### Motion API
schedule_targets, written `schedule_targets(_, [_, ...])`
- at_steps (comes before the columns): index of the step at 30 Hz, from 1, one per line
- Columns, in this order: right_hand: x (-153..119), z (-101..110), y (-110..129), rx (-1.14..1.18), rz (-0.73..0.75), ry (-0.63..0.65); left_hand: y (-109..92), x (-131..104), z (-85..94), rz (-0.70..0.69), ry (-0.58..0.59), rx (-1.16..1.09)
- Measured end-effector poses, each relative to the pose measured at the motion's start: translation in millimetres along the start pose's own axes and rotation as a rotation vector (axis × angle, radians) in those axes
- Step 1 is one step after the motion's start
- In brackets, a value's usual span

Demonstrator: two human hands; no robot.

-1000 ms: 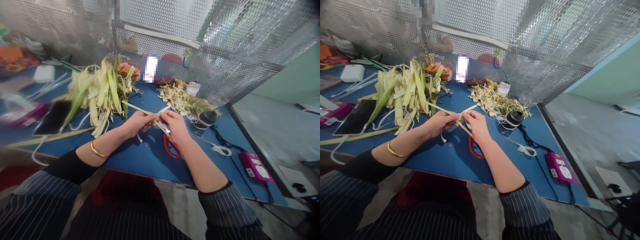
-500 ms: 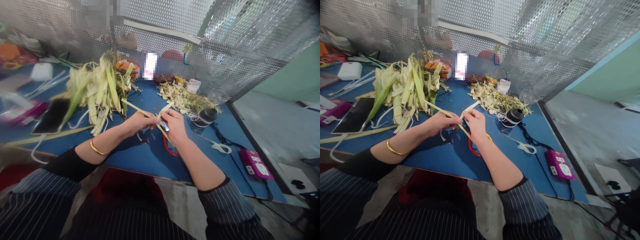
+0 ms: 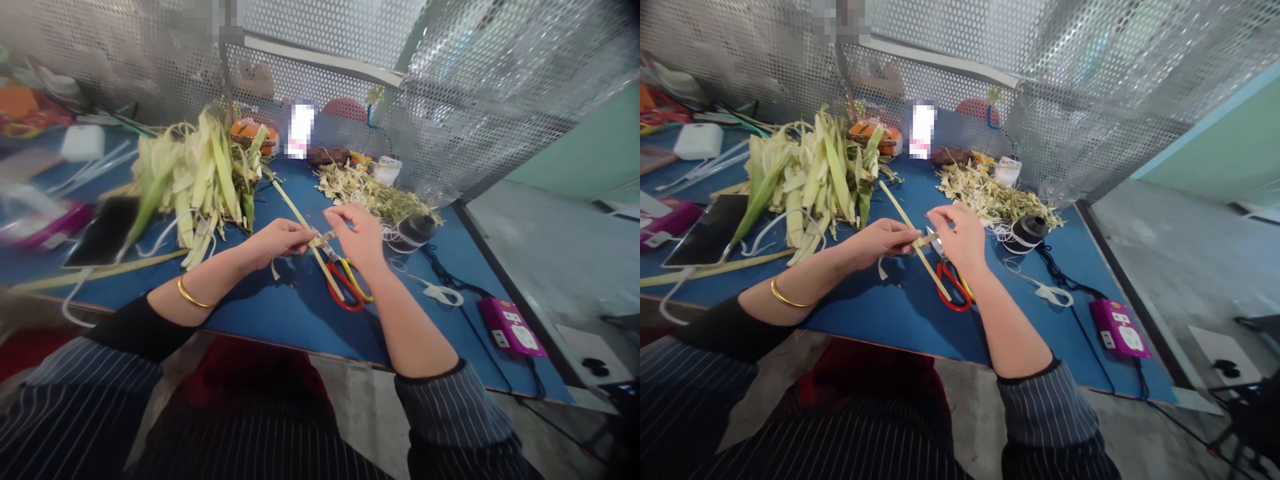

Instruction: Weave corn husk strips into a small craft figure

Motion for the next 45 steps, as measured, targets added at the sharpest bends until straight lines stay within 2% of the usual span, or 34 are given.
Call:
schedule_targets(2, [-4,-23,-6,0.147,-0.108,0.229,0,-1,-7.3,-0.006,0.056,0.023])
schedule_targets(4, [-10,-43,-17,0.326,-0.273,0.399,0,-1,-11.5,-0.026,0.08,0.052])
schedule_targets(7, [-16,-54,-22,0.522,-0.395,0.483,0,-1,-10.4,-0.073,0.04,0.072])
schedule_targets(11, [-15,-48,-22,0.633,-0.409,0.4,-3,-3,-10.5,-0.075,-0.004,0.041])
schedule_targets(16, [-19,-49,-24,0.663,-0.414,0.339,-10,-8,-19.7,-0.034,0.093,0.078])
schedule_targets(21, [-17,-41,-26,0.533,-0.346,0.2,-11,-10,-26.9,-0.031,0.155,0.094])
schedule_targets(24, [-11,-28,-15,0.338,-0.207,0.136,-7,-8,-21.8,-0.008,0.084,0.047])
schedule_targets(27, [-7,-2,3,0.15,-0.009,-0.015,0,-4,-8.4,0.019,-0.039,-0.071])
schedule_targets(29, [-6,10,10,0.039,0.04,-0.074,3,-2,0.7,0.027,-0.102,-0.152])
schedule_targets(31, [-5,7,10,-0.072,0.023,-0.022,5,0,8.7,0.025,-0.146,-0.198])
schedule_targets(35, [-10,-23,6,-0.25,0.017,0.234,4,0,22.4,-0.011,-0.241,-0.145])
schedule_targets(37, [-14,-34,7,-0.265,0.043,0.313,1,0,25.3,-0.035,-0.282,-0.111])
schedule_targets(41, [-14,-39,6,-0.27,0.067,0.31,2,-3,26.6,-0.023,-0.369,-0.17])
schedule_targets(43, [-10,-39,-3,-0.209,-0.005,0.311,5,-3,23.8,0.004,-0.369,-0.233])
schedule_targets(45, [-5,-39,-16,-0.023,-0.153,0.332,7,-3,18.4,0.027,-0.323,-0.278])
Point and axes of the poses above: each hand's wrist, its own x-axis towards the middle knuckle, its own z-axis out of the back of the hand, y = z × x, the point moved 10 cm from there along x, towards the middle knuckle, and after that the axes turned 15 degrees about -z, right-handed, at the moved point
